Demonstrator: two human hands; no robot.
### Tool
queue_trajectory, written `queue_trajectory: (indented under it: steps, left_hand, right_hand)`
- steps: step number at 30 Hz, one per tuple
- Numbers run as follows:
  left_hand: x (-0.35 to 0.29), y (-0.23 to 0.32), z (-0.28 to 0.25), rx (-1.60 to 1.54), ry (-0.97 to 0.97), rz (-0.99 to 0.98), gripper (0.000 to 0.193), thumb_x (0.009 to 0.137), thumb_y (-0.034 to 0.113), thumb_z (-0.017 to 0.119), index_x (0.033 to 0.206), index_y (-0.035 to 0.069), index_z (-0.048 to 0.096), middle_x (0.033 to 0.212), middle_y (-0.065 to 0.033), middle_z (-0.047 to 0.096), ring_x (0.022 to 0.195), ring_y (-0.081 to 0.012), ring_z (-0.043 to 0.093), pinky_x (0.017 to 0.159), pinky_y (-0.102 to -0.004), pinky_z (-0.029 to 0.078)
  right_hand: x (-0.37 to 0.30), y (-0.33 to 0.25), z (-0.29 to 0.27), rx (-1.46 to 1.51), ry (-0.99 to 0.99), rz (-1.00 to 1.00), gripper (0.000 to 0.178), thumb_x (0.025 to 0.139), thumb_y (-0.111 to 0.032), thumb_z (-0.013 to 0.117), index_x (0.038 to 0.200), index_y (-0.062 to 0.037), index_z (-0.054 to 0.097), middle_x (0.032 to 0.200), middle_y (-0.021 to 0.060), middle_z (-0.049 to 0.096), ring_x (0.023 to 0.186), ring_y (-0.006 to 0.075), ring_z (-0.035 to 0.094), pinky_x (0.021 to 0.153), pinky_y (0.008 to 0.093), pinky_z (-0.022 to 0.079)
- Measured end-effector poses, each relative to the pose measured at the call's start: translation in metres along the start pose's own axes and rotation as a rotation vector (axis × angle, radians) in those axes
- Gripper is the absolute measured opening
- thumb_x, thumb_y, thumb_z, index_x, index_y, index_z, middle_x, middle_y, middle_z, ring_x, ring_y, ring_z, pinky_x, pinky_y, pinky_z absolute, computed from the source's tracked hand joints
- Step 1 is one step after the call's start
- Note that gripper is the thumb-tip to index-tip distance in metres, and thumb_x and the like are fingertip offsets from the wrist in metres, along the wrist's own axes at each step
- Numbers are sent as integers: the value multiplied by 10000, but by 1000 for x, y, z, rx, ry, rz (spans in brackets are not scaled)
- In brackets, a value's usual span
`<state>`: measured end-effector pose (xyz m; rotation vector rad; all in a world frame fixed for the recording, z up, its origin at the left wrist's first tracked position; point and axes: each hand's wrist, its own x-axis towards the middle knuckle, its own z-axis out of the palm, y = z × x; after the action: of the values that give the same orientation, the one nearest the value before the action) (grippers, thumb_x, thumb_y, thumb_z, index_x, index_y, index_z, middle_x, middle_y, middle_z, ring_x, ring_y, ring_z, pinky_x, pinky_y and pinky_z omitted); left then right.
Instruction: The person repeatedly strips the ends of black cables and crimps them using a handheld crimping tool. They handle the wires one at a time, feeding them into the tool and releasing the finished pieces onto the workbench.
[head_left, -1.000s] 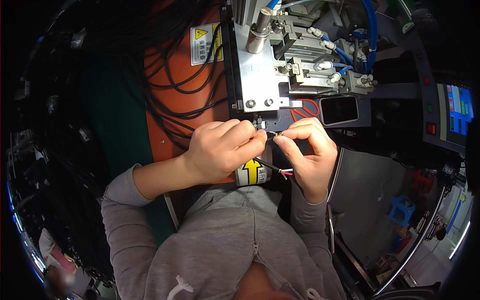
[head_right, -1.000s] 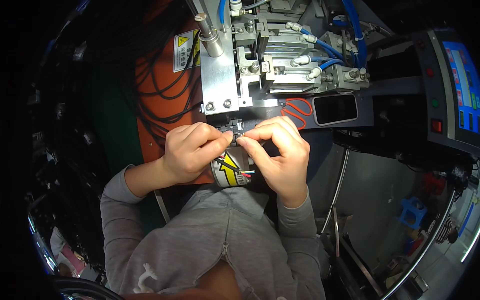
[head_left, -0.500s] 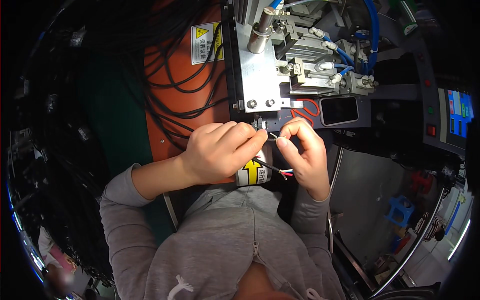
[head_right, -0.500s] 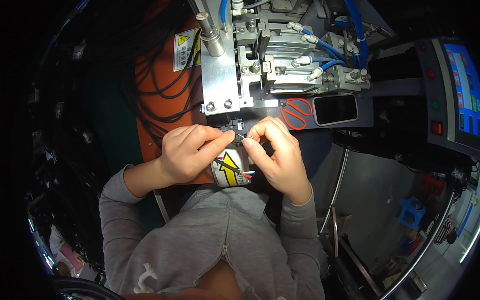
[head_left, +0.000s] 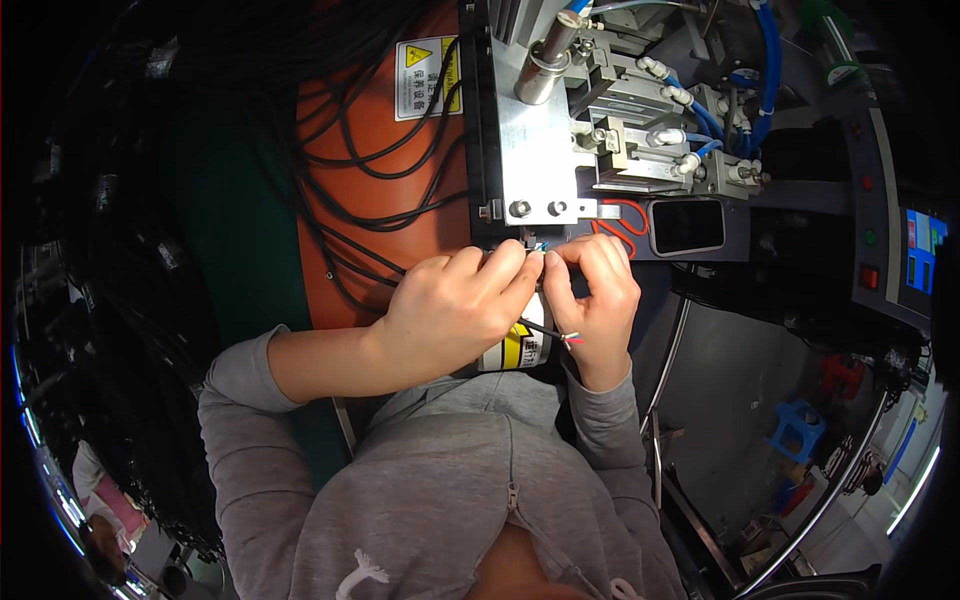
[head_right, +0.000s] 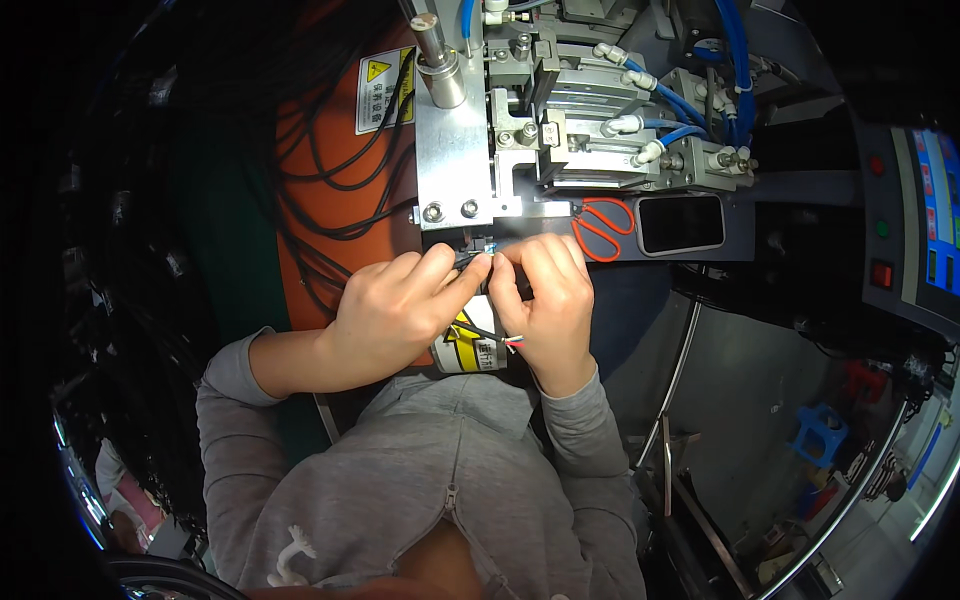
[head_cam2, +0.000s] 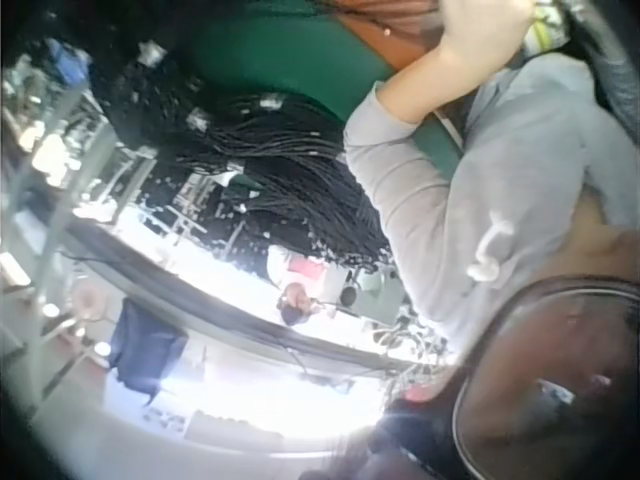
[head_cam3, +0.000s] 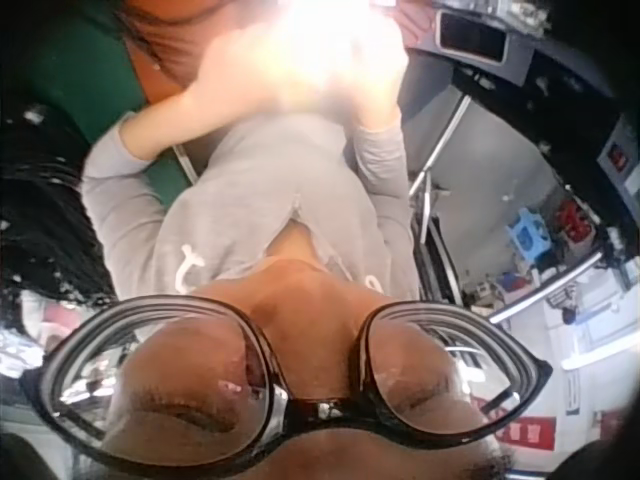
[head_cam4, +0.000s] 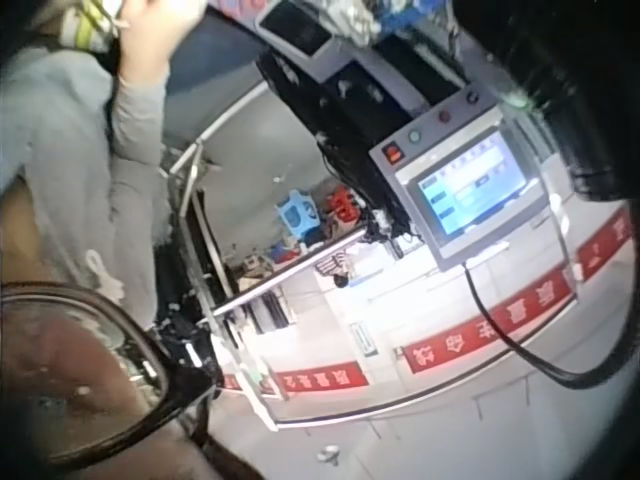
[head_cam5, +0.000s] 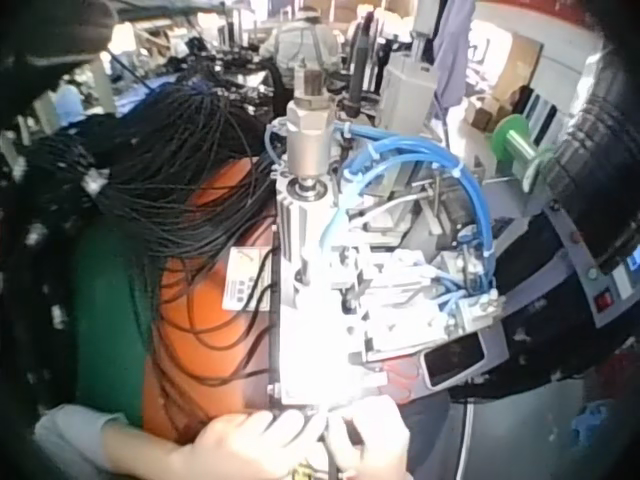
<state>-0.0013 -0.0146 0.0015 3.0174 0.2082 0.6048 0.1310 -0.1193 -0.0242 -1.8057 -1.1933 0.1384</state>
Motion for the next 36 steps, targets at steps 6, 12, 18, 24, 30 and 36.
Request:
queue_trajectory:
  steps: [6, 12, 18, 24, 30, 36]
  left_hand:
    - [1, 0, 3, -33, 45, -12, 299, 704, 99, 642, 998, 77, 690, 665, 15, 432, 528, -80, 462, 434, -218, 377]
    - [5, -8, 8, -135, 123, 4, 217, 695, 99, 650, 908, 69, 677, 703, 6, 512, 553, -93, 522, 455, -231, 394]
    - [6, -10, 7, -142, 120, -46, 202, 694, 98, 658, 894, 76, 677, 728, 19, 545, 583, -99, 558, 474, -233, 407]
    - [-1, -4, -9, -34, -43, -53, 210, 708, 67, 662, 915, 28, 669, 735, 3, 547, 576, -86, 568, 467, -223, 424]
    - [-6, -6, -13, 39, -171, -127, 216, 753, 85, 666, 949, -6, 647, 717, -29, 519, 565, -109, 578, 452, -235, 451]
    - [6, -10, -10, -233, 235, 53, 301, 798, 149, 667, 1050, -13, 641, 883, -76, 615, 581, -165, 570, 487, -278, 466]
  right_hand:
    - [-3, 10, 12, 165, 69, 124, 74, 746, 13, 617, 731, -8, 548, 689, 82, 541, 664, 207, 508, 604, 306, 418]
    - [-10, 21, 10, 622, -46, 559, 78, 830, -18, 593, 778, 30, 561, 695, 28, 549, 556, 75, 455, 548, 227, 390]
    - [2, 7, 8, 154, 75, 1, 52, 765, 3, 651, 815, 13, 638, 791, 93, 644, 744, 175, 608, 677, 271, 463]
    - [-8, 19, 9, 282, 71, 319, 71, 744, 26, 646, 756, 14, 577, 742, 94, 610, 708, 180, 583, 661, 277, 454]
    - [-5, 19, -25, 465, -159, -68, 228, 669, 45, 745, 871, -7, 650, 838, 99, 661, 765, 218, 621, 706, 299, 483]
    - [-10, 9, -30, 798, 43, 7, 207, 671, 75, 730, 839, -10, 646, 824, 96, 636, 767, 189, 581, 678, 287, 458]
